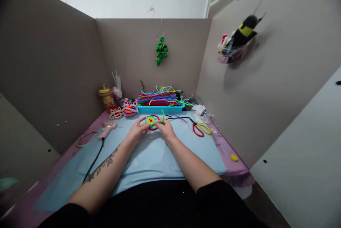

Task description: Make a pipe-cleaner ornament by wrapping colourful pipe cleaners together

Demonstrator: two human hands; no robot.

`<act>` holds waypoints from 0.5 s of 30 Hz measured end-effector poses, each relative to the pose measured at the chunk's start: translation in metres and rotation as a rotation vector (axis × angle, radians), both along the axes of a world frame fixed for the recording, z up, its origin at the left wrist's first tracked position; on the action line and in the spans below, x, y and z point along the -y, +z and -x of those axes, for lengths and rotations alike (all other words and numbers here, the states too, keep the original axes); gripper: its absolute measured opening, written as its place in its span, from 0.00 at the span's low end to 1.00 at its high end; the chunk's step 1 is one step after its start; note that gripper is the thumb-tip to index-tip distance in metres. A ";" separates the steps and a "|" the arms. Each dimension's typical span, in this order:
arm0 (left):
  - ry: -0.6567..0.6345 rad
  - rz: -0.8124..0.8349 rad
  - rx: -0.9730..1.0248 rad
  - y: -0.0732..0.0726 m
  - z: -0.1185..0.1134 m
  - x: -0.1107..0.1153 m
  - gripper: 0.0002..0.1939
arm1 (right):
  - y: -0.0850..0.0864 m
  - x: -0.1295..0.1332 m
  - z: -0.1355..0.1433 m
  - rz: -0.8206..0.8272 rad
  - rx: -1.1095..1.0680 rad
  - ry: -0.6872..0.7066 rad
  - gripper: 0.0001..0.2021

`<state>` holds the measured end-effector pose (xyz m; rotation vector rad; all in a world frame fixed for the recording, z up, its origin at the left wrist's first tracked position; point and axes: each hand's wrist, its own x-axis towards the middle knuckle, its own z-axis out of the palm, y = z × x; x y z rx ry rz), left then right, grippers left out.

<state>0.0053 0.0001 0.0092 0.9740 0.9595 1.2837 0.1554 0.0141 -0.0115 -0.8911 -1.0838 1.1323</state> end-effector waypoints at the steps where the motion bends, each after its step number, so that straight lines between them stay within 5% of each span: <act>1: 0.020 0.002 0.011 0.000 0.000 0.000 0.44 | 0.000 0.000 0.000 -0.003 0.010 0.018 0.15; 15: -0.001 -0.027 0.026 0.002 -0.001 0.002 0.41 | 0.000 -0.001 -0.001 0.010 -0.030 0.008 0.15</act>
